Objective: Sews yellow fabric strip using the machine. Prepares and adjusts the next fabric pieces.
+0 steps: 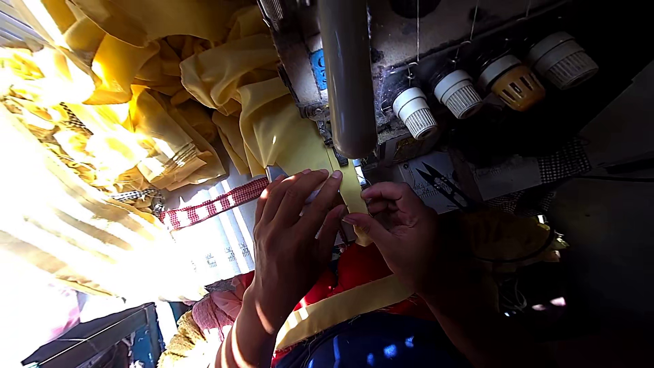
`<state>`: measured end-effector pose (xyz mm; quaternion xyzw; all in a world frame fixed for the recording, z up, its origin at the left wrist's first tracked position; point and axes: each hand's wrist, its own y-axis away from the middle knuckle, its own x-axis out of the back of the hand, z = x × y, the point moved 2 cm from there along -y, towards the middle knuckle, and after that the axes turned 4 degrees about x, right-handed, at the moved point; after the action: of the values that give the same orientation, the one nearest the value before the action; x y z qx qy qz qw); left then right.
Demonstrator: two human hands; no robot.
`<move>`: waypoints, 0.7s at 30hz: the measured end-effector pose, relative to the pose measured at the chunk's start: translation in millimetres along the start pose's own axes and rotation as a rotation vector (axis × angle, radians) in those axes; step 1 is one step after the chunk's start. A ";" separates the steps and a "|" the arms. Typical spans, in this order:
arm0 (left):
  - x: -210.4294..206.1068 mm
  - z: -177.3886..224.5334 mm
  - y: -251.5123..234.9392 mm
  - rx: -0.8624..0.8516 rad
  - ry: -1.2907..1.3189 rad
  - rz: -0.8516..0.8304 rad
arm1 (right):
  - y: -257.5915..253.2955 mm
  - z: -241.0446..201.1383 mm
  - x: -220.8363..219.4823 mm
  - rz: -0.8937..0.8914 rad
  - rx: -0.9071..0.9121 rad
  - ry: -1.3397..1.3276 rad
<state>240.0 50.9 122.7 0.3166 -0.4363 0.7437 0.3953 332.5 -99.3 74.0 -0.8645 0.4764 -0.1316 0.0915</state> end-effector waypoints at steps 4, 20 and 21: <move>-2.1 -1.3 -1.2 -0.025 -0.022 -0.014 | 1.1 2.4 -3.0 -0.020 0.095 0.018; 4.0 10.3 31.2 0.340 0.312 0.058 | -0.2 -6.2 49.5 -0.079 0.168 0.432; -2.9 9.9 30.6 0.398 0.375 0.007 | -0.1 -3.3 64.6 -0.046 0.167 0.588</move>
<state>216.2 31.8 112.3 0.2434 -0.2020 0.8618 0.3966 364.6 -154.1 86.1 -0.7894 0.4501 -0.4171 0.0175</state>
